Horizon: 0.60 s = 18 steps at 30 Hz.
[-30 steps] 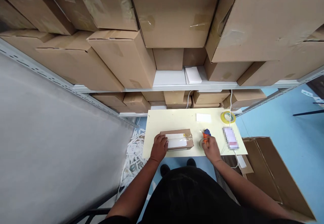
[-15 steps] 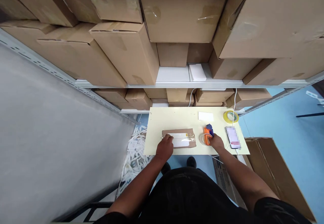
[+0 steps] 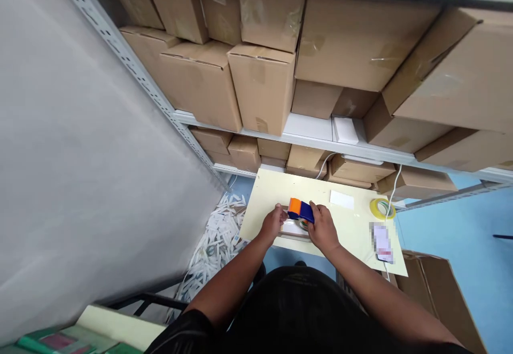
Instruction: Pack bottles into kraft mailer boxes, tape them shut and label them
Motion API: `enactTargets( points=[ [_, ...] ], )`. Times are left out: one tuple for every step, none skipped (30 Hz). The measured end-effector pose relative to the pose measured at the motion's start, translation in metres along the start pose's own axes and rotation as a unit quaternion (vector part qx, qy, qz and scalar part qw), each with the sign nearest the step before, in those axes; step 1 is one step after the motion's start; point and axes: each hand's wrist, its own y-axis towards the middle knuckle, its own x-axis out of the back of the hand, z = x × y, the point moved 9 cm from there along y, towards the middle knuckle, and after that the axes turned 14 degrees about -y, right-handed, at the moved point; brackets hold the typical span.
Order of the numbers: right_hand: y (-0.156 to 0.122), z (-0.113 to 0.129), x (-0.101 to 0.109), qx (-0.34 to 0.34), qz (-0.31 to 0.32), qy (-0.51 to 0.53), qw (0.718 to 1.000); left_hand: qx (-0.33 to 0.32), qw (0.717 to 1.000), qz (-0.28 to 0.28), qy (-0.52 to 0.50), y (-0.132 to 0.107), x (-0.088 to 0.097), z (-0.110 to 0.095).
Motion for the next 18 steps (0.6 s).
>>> enactTargets(
  points=[
    [0.001,0.007,-0.003,0.011,0.0,-0.004,1.0,0.001,1.0,-0.005,-0.018,-0.002,0.002,0.0],
    [0.001,0.013,-0.006,0.02,0.001,-0.006,1.0,0.003,1.0,-0.01,-0.028,-0.003,0.004,0.001],
    [0.0,0.016,-0.008,0.027,0.002,-0.005,1.0,0.007,0.999,-0.012,-0.032,-0.004,0.006,0.001],
    [-0.001,0.019,-0.01,0.033,0.003,-0.003,0.999,0.01,0.999,-0.012,-0.031,-0.005,0.008,0.002],
    [-0.002,0.02,-0.012,0.039,0.007,-0.002,0.999,0.012,1.0,-0.01,-0.027,-0.005,0.009,0.002],
    [-0.004,0.021,-0.013,0.044,0.01,-0.002,0.999,0.012,1.0,-0.006,-0.021,-0.005,0.009,0.002],
    [-0.005,0.022,-0.014,0.048,0.014,-0.004,0.999,0.013,1.0,-0.004,-0.015,-0.004,0.009,0.001],
    [-0.006,0.023,-0.015,0.052,0.016,-0.007,0.999,0.016,1.0,-0.003,-0.009,-0.004,0.009,0.0],
    [-0.006,0.024,-0.016,0.054,0.017,-0.012,0.998,0.022,1.0,-0.001,-0.004,-0.003,0.009,0.0],
    [-0.006,0.025,-0.016,0.057,0.018,-0.017,0.998,0.031,1.0,-0.001,-0.001,-0.003,0.009,0.001],
    [-0.007,0.025,-0.016,0.058,0.018,-0.02,0.998,0.042,0.999,-0.003,0.001,-0.002,0.009,0.002],
    [-0.006,0.026,-0.016,0.06,0.019,-0.023,0.998,0.053,0.999,-0.004,0.003,-0.002,0.009,0.003],
    [-0.006,0.027,-0.015,0.063,0.019,-0.026,0.998,0.063,0.998,-0.006,0.006,-0.002,0.008,0.004],
    [-0.006,0.028,-0.014,0.065,0.019,-0.028,0.997,0.073,0.997,-0.007,0.01,-0.001,0.008,0.005],
    [-0.005,0.028,-0.013,0.067,0.017,-0.03,0.997,0.082,0.997,-0.009,0.014,-0.001,0.008,0.006],
    [-0.005,0.028,-0.012,0.07,0.015,-0.032,0.997,0.091,0.996,-0.009,0.017,0.0,0.008,0.008],
    [-0.003,0.027,-0.011,0.071,0.013,-0.034,0.997,0.1,0.995,-0.009,0.017,0.001,0.009,0.01],
    [-0.002,0.026,-0.011,0.073,0.013,-0.036,0.997,0.11,0.994,-0.008,0.013,0.002,0.01,0.012]
  ],
)
